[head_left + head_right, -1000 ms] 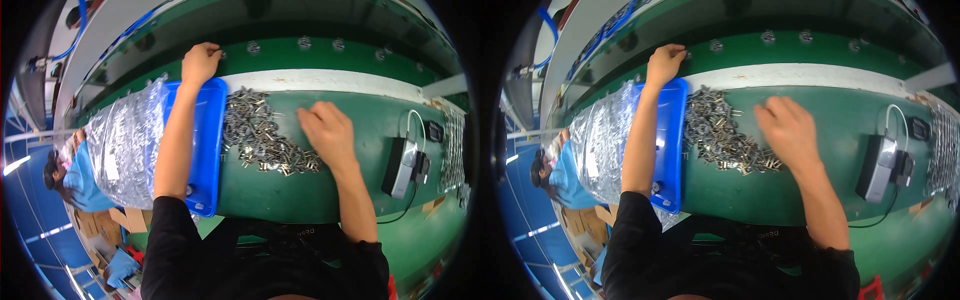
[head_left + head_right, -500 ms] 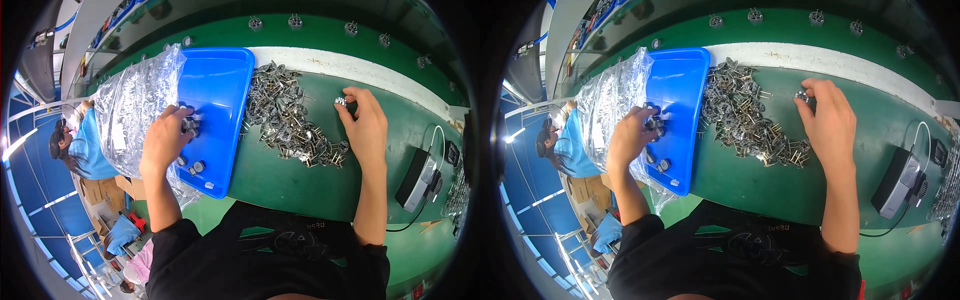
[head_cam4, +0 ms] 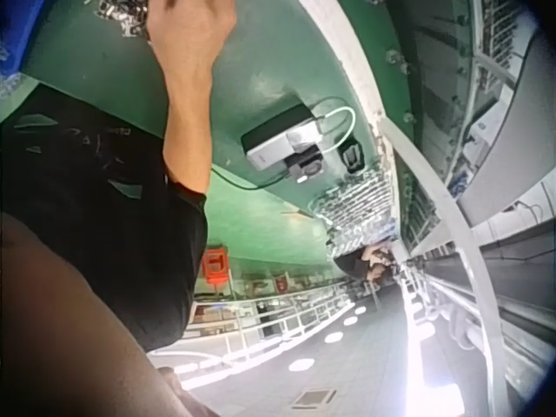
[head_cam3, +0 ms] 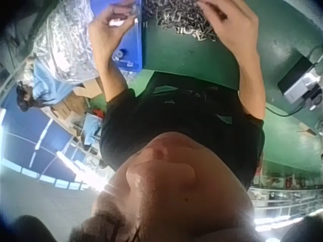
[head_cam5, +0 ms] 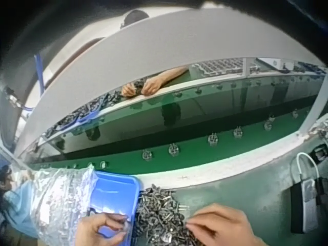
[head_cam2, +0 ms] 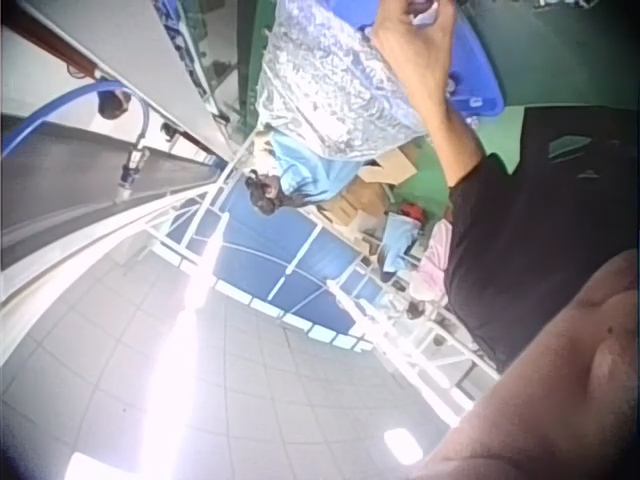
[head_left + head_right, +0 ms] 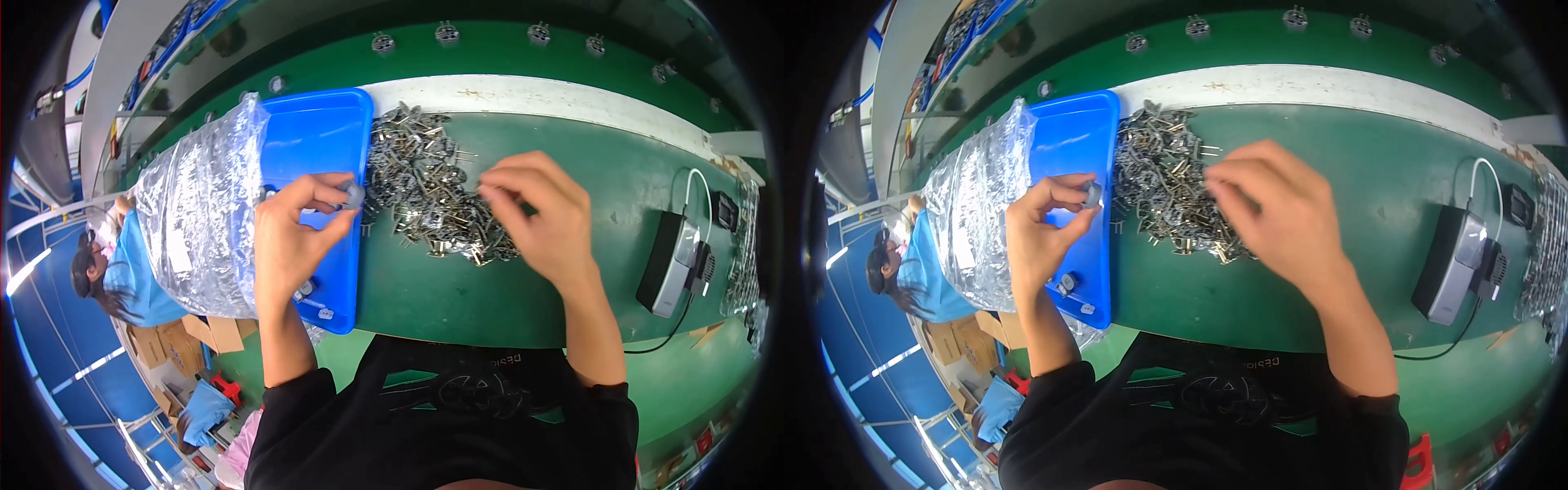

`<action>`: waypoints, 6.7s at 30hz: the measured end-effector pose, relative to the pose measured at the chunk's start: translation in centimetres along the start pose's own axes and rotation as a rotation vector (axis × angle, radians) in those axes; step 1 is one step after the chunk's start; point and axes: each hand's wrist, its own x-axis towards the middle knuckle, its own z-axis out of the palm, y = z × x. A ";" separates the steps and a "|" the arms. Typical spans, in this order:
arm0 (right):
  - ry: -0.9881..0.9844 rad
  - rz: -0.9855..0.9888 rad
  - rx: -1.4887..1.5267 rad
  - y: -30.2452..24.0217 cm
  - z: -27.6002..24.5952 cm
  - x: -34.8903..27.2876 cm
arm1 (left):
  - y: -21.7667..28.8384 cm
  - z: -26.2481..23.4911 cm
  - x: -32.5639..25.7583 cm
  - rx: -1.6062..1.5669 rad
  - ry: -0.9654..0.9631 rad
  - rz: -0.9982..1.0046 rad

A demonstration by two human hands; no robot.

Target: The person assembles small metal pins into plastic housings by hand at a factory workbench.

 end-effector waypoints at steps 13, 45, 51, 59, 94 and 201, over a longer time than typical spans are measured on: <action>0.087 -0.134 0.062 -0.9 0.5 -0.1 | 7.2 5.5 2.3 0.028 -0.160 0.250; 0.194 -0.262 -0.109 -0.5 0.3 0.1 | 6.1 6.3 3.0 -0.417 -0.370 -0.062; 0.130 -0.278 -0.199 -0.1 0.6 -0.3 | 5.8 6.8 2.7 -0.405 -0.318 -0.026; 0.049 -0.327 -0.482 -1.1 0.4 -0.5 | 5.3 7.4 2.7 -0.426 -0.327 -0.034; -0.209 0.007 -0.195 2.2 -0.6 0.7 | -6.6 -0.2 18.8 0.370 0.068 -0.063; 0.331 -0.031 -0.041 0.6 -1.3 0.9 | 6.5 9.5 6.9 -1.034 -0.479 -0.008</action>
